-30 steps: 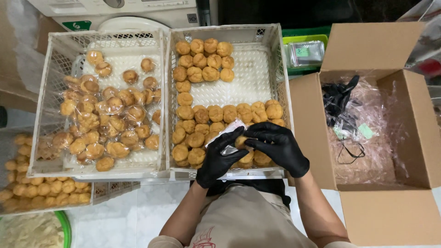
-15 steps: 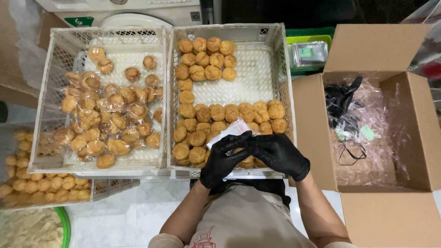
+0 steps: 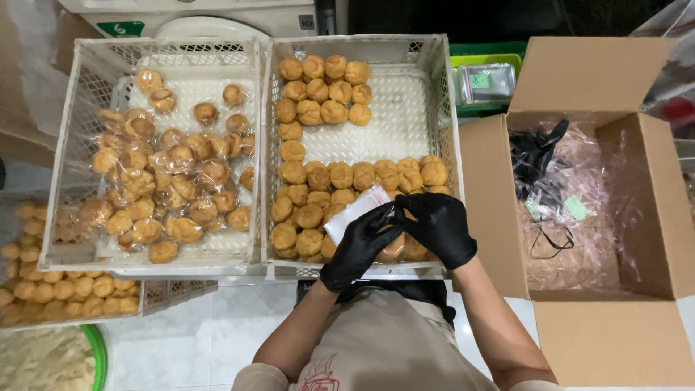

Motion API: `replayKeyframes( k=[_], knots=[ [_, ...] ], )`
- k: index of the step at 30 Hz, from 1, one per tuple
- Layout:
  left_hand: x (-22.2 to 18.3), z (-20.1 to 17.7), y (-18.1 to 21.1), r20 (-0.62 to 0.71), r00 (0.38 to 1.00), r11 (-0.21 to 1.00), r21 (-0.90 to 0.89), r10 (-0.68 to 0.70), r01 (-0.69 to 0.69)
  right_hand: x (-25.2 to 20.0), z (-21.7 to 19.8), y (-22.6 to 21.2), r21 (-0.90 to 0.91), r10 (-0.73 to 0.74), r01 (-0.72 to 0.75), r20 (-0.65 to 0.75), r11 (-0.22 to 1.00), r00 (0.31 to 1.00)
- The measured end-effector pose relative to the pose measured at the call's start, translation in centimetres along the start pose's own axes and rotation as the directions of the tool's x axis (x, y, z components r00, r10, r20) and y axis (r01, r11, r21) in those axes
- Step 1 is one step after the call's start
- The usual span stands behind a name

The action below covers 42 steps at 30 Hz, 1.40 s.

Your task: Bagging individual pastries from a tray into small white bags

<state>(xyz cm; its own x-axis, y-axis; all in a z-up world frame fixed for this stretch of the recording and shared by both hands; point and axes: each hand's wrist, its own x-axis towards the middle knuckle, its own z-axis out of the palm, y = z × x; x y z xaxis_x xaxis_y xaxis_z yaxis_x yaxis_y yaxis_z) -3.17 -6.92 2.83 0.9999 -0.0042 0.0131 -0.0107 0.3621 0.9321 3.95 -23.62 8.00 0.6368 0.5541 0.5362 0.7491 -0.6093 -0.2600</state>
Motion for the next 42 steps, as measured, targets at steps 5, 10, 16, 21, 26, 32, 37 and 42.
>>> replayKeyframes(
  k=[5, 10, 16, 21, 26, 32, 37, 42],
  knots=[
    [-0.5, 0.7, 0.7, 0.035, 0.998, 0.986, 0.159, 0.049, -0.054, -0.7, 0.6, 0.6, -0.011, 0.011, -0.011, 0.015, 1.0, 1.0],
    [-0.5, 1.0, 2.1, 0.064, 0.997, 0.984, 0.169, 0.048, -0.058, -0.7, -1.0, 0.8, -0.067, 0.118, -0.119, -0.017, 0.991, 0.993],
    [-0.1, -0.1, 2.1, 0.036, 0.998, 0.992, -0.121, 0.043, -0.039, -7.4, -4.8, 10.4, 0.836, 0.77, -0.365, -0.101, 0.409, 0.63],
    [0.6, -1.8, -0.4, 0.034, 0.999, 0.972, -0.232, -0.019, 0.026, -13.7, -9.4, 20.8, -0.293, 0.453, -0.448, -0.054, 0.845, 0.89],
    [0.9, -1.4, 3.1, 0.001, 0.994, 0.98, -0.167, -0.107, 0.106, -11.1, -10.4, 17.8, -0.278, 0.604, -0.667, -0.285, 0.691, 0.744],
    [1.0, -2.6, 0.1, 0.04, 0.996, 0.968, -0.237, -0.074, 0.082, -5.2, -9.7, 6.7, 0.654, 0.84, -0.601, -0.099, 0.458, 0.533],
    [1.1, -1.8, -0.4, -0.029, 0.999, 0.955, -0.294, -0.043, 0.032, -1.3, -4.9, -0.5, 0.72, 0.576, -0.626, 0.386, 0.3, 0.72],
    [0.3, -0.8, 3.0, -0.097, 0.994, 0.989, -0.145, -0.055, 0.041, -2.8, 1.4, -1.0, 0.782, 0.487, -0.622, 0.526, 0.047, 0.698]
  ],
)
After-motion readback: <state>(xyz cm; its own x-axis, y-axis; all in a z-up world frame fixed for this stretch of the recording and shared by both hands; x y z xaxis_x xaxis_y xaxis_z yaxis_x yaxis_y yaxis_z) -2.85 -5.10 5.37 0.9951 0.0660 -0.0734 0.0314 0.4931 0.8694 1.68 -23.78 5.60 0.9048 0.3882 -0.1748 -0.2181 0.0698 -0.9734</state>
